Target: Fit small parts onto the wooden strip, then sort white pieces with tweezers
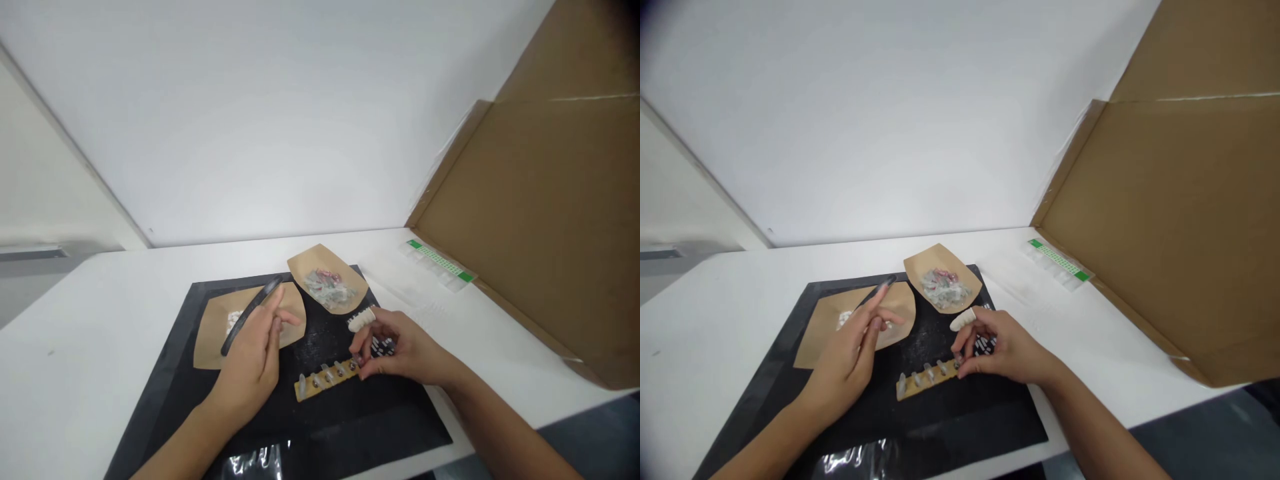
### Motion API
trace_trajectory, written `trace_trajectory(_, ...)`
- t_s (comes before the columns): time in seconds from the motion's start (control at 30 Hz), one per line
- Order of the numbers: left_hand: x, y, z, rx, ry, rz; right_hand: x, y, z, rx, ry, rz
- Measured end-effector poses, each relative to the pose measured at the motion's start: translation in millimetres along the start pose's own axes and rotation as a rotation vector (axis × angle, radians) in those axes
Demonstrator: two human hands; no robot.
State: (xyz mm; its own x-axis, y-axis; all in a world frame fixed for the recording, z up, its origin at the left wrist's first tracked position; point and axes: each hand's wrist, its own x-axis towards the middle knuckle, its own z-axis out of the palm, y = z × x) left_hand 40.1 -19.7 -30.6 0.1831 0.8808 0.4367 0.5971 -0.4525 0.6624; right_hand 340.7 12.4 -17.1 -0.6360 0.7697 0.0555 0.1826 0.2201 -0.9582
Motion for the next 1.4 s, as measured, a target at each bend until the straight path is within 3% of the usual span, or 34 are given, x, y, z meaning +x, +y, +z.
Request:
trace_trajectory(0.4, 0.7, 17.1, -8.5, 0.006, 0.006, 0.187, 0.0, -2.6, -2.1, -0.010, -0.058, 0.019)
trace_trajectory(0.7, -0.7, 22.3, -8.2, -0.001, -0.125, 0.278, 4.9, -6.0, -2.8, 0.017, -0.079, 0.057)
trace_trajectory(1.4, 1.2, 23.6, -6.9, 0.020, -0.077, 0.313, 6.2, -0.2, -0.2, 0.070, -0.110, 0.062)
